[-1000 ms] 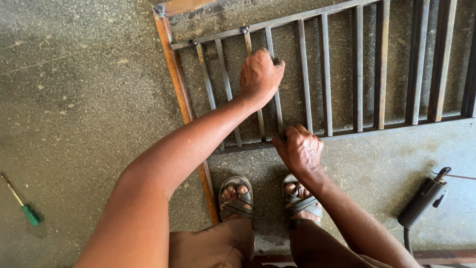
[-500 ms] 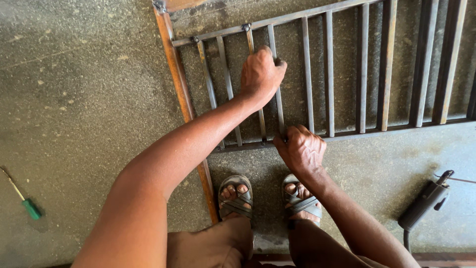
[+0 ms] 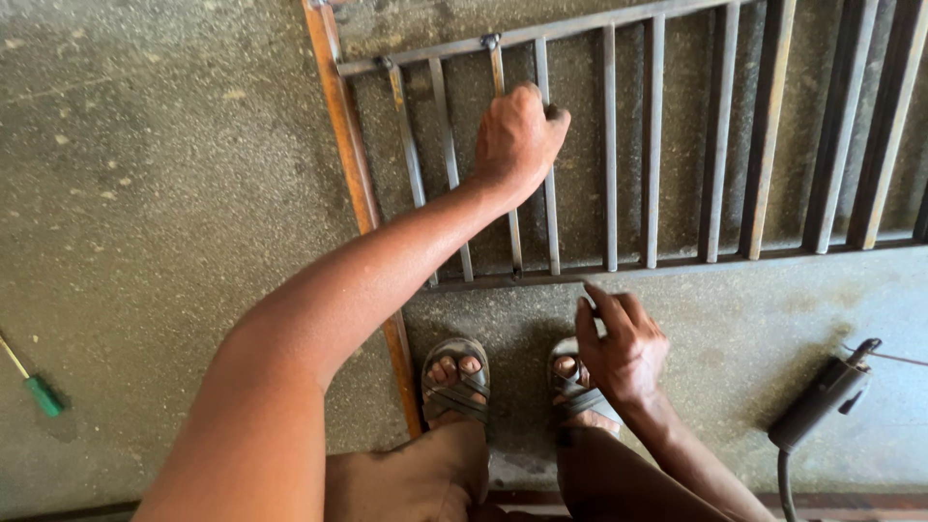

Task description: The person uses a welding tool to join metal bars to a frame, then rubs a metal file across the joints.

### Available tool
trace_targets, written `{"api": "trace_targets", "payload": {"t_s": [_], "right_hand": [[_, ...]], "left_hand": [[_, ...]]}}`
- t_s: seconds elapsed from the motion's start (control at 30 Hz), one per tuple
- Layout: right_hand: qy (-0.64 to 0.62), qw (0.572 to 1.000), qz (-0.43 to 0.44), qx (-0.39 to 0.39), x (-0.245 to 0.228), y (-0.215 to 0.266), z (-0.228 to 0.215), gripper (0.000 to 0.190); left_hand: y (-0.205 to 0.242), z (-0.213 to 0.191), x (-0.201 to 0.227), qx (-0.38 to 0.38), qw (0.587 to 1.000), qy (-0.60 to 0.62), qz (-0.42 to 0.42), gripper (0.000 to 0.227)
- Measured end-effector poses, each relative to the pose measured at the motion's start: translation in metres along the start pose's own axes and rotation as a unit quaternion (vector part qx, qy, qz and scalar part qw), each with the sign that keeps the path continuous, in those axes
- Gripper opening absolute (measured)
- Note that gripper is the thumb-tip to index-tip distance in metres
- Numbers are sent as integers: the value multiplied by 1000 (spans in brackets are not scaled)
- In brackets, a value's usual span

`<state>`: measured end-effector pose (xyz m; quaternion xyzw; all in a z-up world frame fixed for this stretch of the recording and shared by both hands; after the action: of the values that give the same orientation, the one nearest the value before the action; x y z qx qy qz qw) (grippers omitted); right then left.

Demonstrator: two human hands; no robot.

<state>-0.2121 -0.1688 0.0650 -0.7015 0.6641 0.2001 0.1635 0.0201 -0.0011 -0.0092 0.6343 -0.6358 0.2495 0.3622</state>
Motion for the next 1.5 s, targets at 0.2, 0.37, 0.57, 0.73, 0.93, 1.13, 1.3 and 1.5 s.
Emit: {"api": "trace_targets", "payload": {"t_s": [0.2,0.37,0.57,0.73,0.93,1.13,1.3,1.5], "right_hand": [[27,998,51,36,58,32,-16,13],[217,960,161,69,142,98,-46,14],[364,872,298,135,224,198,-64,21],[320,815,481,49,251,245,-49,58],[190,848,491,62,272,280,-29,40],[114,842,464,250,273,270,-32,33],[70,835,525,146,289,200,-77,34],[-31,965,255,59,194,46,-132,36]], "left_hand": [[2,-2,4,12,1000,3,-1,28],[2,-5,13,24,999,-13,-28,22],[4,-18,26,18,1000,-15,-17,22],[5,-18,27,2,999,-1,-35,22],[2,-16,24,5,1000,-13,-20,23],[3,-19,30,13,1000,-11,-23,21],[4,-24,37,3,999,-5,-44,19],[7,-22,29,12,1000,17,-17,21]]}}
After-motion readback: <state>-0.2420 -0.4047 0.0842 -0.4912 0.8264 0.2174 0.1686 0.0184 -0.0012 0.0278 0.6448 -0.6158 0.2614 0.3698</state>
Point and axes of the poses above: each hand's wrist, its own y-axis away from the middle knuckle, its own z-axis out of the palm, x = y × z, the point moved 2 cm from there along -y, towards the middle knuckle, and after that the axes turned 4 degrees about y, right-handed, at the moved point
